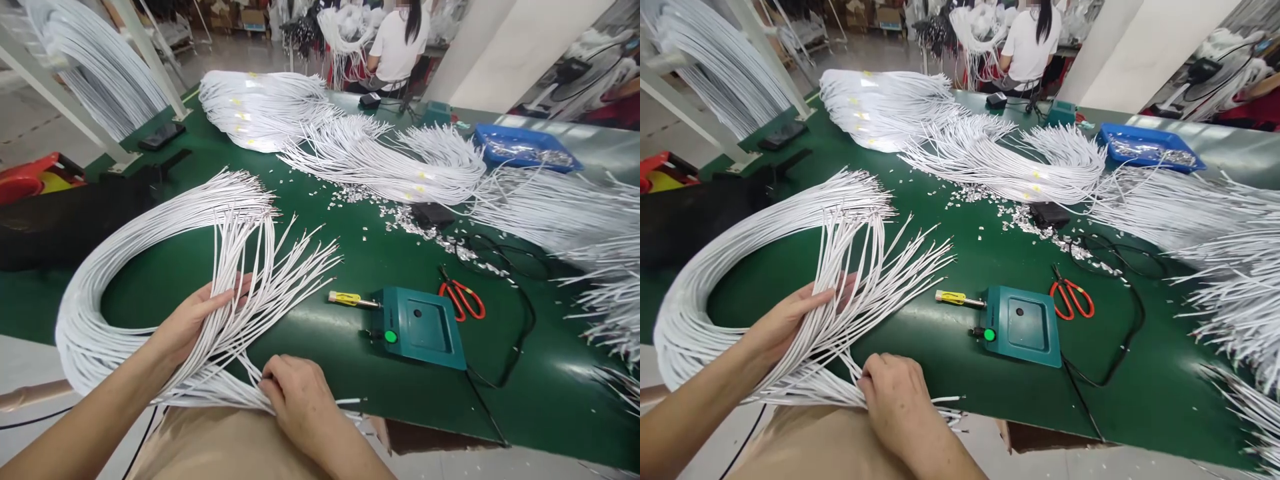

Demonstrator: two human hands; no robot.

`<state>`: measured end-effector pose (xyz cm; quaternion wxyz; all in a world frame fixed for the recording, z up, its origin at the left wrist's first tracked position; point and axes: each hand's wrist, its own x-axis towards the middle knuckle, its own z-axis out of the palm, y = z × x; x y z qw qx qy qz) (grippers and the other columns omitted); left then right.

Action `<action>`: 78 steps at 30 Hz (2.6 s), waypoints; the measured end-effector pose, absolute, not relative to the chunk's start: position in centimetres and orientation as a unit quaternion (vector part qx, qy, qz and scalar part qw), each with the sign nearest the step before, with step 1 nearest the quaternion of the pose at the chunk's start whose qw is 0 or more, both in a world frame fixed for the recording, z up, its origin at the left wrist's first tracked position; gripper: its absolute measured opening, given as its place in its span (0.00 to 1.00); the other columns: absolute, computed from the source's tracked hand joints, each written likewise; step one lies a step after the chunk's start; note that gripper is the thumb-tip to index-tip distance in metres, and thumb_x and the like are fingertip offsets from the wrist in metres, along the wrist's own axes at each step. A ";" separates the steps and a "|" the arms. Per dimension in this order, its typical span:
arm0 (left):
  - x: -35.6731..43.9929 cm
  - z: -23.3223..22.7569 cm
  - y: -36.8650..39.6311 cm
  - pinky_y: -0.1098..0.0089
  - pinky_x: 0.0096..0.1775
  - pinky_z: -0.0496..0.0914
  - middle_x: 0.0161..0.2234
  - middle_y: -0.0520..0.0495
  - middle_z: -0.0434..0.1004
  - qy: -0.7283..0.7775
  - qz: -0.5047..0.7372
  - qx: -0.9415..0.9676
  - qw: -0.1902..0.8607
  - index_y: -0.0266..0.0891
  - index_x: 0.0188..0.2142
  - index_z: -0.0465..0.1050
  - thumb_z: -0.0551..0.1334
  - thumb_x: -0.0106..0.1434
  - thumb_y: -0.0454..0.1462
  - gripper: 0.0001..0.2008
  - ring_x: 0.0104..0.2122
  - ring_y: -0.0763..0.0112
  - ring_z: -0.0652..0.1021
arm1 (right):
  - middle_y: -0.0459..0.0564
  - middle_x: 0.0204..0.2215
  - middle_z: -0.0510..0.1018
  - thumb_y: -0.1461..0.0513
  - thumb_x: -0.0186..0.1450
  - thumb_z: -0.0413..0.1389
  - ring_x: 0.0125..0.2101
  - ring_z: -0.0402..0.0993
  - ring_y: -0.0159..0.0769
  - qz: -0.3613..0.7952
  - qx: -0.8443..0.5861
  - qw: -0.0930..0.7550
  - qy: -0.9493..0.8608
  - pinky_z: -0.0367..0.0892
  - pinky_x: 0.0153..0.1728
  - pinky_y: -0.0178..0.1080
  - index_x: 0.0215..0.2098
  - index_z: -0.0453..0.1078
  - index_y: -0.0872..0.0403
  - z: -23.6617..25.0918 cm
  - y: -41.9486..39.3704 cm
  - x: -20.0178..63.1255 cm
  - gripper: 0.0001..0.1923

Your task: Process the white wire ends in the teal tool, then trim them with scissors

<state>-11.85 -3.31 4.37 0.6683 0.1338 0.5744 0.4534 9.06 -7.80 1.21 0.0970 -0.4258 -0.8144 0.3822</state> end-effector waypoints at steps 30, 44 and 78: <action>-13.4 3.2 -2.5 0.74 0.46 0.74 0.47 0.46 0.78 0.589 0.437 0.045 0.678 0.39 0.46 0.75 0.69 0.52 0.33 0.20 0.44 0.67 0.79 | 0.45 0.27 0.76 0.61 0.69 0.47 0.28 0.71 0.28 0.408 -0.395 0.225 -0.792 0.60 0.30 0.31 0.35 0.69 0.53 -1.1 -7.1 9.2 0.10; -10.9 5.9 1.1 0.67 0.54 0.66 0.50 0.45 0.75 0.667 0.382 0.521 0.371 0.41 0.50 0.71 0.65 0.57 0.40 0.20 0.51 0.63 0.73 | 0.43 0.26 0.75 0.62 0.68 0.48 0.27 0.70 0.27 0.399 -0.381 0.248 -0.796 0.59 0.31 0.30 0.34 0.68 0.53 -1.1 -7.2 9.5 0.08; -3.9 3.7 -2.9 0.58 0.52 0.67 0.47 0.45 0.76 0.360 0.305 0.881 -0.038 0.42 0.38 0.72 0.66 0.55 0.29 0.11 0.53 0.59 0.71 | 0.42 0.24 0.73 0.58 0.66 0.51 0.23 0.67 0.26 0.568 -0.514 0.455 -0.454 0.62 0.26 0.30 0.32 0.67 0.53 2.2 -5.6 12.7 0.08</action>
